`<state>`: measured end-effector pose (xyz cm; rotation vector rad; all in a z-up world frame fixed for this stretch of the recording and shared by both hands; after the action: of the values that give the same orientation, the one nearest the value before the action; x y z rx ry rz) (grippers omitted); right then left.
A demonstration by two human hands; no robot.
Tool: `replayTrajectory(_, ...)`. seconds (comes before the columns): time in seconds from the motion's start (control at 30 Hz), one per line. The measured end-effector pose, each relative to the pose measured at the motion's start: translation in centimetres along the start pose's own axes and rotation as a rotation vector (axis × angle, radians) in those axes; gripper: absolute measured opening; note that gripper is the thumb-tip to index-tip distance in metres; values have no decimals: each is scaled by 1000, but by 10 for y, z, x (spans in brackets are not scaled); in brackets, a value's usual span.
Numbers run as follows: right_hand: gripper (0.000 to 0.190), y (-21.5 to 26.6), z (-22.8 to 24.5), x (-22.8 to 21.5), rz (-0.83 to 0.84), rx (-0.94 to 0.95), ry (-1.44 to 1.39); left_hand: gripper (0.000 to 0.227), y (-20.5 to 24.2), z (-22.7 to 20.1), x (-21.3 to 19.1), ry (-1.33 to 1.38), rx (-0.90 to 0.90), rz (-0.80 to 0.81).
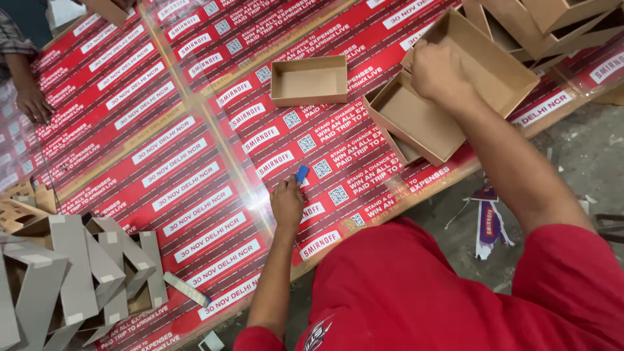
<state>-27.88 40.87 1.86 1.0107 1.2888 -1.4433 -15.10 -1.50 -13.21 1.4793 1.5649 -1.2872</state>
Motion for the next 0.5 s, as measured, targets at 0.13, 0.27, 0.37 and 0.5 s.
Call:
replayTrajectory(0.13, 31, -30, -45, 71, 119, 141, -9, 30, 0, -7, -9, 23, -7, -29)
replayTrajectory(0.27, 26, -26, -51, 69, 154, 274, -45, 29, 5, -8, -18, 32, -8, -50)
replayTrajectory(0.37, 68, -27, -6, 17, -226, 218, 61, 30, 0, -11, -16, 24, -8, -40)
replayTrajectory(0.5, 45, -39, 109, 74, -24, 42, -511, 46, 6, -22, -5, -42, 76, 59)
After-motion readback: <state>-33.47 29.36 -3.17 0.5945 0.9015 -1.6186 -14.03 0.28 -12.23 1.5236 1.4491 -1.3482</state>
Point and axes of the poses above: each hand's wrist, its own y-axis away from the middle knuckle, its own x-axis out of the palm, z = x × y, the point moved 10 cm from there along -y, towards the middle knuckle, and after that the axes turned 5 degrees about -z, right-handed, at the moved point
